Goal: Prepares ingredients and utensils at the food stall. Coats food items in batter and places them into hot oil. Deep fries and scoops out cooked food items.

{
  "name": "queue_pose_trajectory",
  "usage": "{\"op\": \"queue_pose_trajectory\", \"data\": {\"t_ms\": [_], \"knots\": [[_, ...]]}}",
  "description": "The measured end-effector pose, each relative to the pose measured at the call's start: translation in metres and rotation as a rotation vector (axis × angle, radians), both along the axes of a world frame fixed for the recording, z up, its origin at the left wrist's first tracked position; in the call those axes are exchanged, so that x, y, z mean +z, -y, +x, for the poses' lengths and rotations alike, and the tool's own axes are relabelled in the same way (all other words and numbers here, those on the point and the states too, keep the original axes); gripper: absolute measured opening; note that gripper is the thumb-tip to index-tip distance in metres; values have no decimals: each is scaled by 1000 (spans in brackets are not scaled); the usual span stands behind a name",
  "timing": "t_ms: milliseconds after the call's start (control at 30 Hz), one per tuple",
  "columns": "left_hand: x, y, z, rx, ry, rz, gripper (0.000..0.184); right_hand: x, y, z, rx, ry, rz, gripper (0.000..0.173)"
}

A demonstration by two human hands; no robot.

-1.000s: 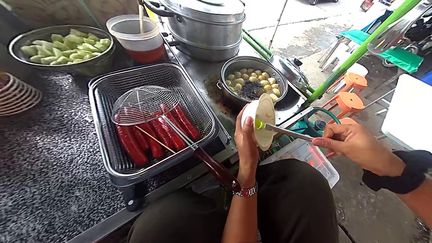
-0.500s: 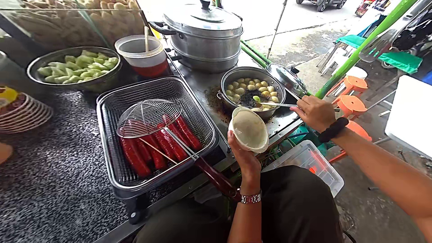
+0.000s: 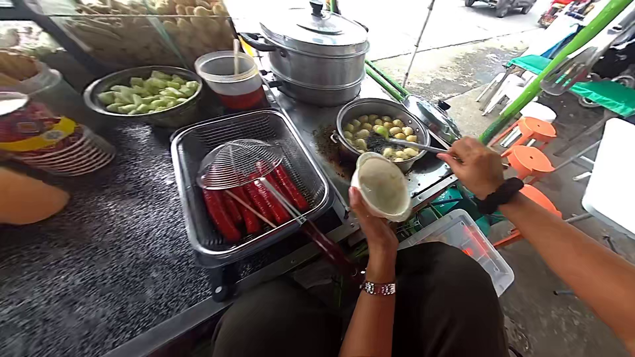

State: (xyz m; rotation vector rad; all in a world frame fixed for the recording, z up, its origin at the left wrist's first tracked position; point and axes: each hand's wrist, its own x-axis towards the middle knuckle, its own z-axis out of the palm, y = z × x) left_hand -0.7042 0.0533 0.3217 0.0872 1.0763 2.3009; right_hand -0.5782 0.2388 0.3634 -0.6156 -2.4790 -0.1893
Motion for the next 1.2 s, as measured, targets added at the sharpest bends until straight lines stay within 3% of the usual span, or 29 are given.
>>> {"op": "queue_pose_trajectory", "data": {"t_ms": [100, 233, 300, 367, 433, 567, 667, 767, 933, 1067, 1200], "knots": [[20, 11, 17, -94, -14, 38, 69, 18, 19, -5, 29, -162, -448, 25], [49, 28, 28, -141, -116, 185, 88, 38, 57, -18, 228, -349, -989, 38], [72, 42, 22, -95, -183, 230, 91, 44, 79, -23, 362, -386, -1108, 34], [98, 60, 8, -50, -265, 240, 84, 49, 95, -30, 447, -418, -1208, 22], [122, 83, -11, -6, -332, 219, 78, 53, 110, -43, 513, -418, -1275, 22], [155, 130, -59, 205, -294, 203, 61, 66, 150, -85, 610, -257, -1230, 25], [153, 177, -99, 348, -321, 129, 53, 68, 182, -122, 625, -111, -1102, 22], [126, 230, -138, 493, -313, -63, 50, 65, 214, -156, 680, 66, -969, 24], [66, 303, -168, 512, -275, -424, 64, 46, 263, -214, 711, 253, -793, 28], [44, 321, -207, 557, -171, -589, 60, 43, 300, -252, 619, 428, -722, 39], [31, 319, -229, 556, -198, -738, 56, 44, 321, -282, 533, 513, -670, 57]]}}
